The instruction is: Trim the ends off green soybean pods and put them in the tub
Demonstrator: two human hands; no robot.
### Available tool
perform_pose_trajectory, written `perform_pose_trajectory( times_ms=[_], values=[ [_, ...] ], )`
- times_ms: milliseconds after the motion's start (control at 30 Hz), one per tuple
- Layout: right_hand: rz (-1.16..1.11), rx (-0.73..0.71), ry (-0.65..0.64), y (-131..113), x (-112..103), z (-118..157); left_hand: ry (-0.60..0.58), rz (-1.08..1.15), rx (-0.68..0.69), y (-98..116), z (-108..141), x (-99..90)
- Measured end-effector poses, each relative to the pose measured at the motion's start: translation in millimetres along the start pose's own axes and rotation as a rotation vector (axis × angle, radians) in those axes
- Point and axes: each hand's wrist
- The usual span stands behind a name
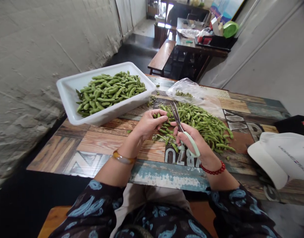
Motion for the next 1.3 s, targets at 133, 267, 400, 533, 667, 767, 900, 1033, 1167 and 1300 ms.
perform_pose_trajectory(
  times_ms=[133, 267, 400, 533, 667, 767, 900, 1033, 1167, 1300],
  values=[
    [0.019, 0.013, -0.041, 0, 0, 0, -0.025, 0.001, -0.001, 0, 1, 0.8],
    [0.049, 0.016, -0.096, 0, -1, 0, -0.055, -0.009, -0.022, 4, 5, 2.0],
    [0.09, 0.0, -0.149, 2, -4, 0, -0.097, -0.026, -0.054, 7, 7, 0.5],
    [0.125, -0.018, -0.191, 0, -8, 0, -0.161, -0.042, -0.066, 9, 8, -2.5],
    [0.163, -0.02, -0.212, -2, -10, -1, -0.194, -0.044, -0.099, 10, 8, -3.8],
    [0.2, -0.029, -0.204, -1, -11, -1, -0.186, -0.046, -0.112, 10, 8, -3.8],
    [0.257, -0.044, -0.2, -1, -10, -2, -0.16, -0.06, -0.116, 11, 8, -3.3],
    [0.297, -0.073, -0.195, -3, -10, -3, -0.148, -0.082, -0.127, 13, 9, -2.8],
    [0.317, -0.07, -0.186, -1, -10, -1, -0.152, -0.09, -0.111, 12, 9, -4.0],
    [0.323, -0.072, -0.173, 3, -10, 0, -0.159, -0.093, -0.084, 10, 7, -5.6]
  ],
)
Point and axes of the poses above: each hand's wrist, its own z-axis away from the middle knuckle, its own x-axis out of the palm, y = z × x, and after that the axes turned 12 degrees about -x, right-handed
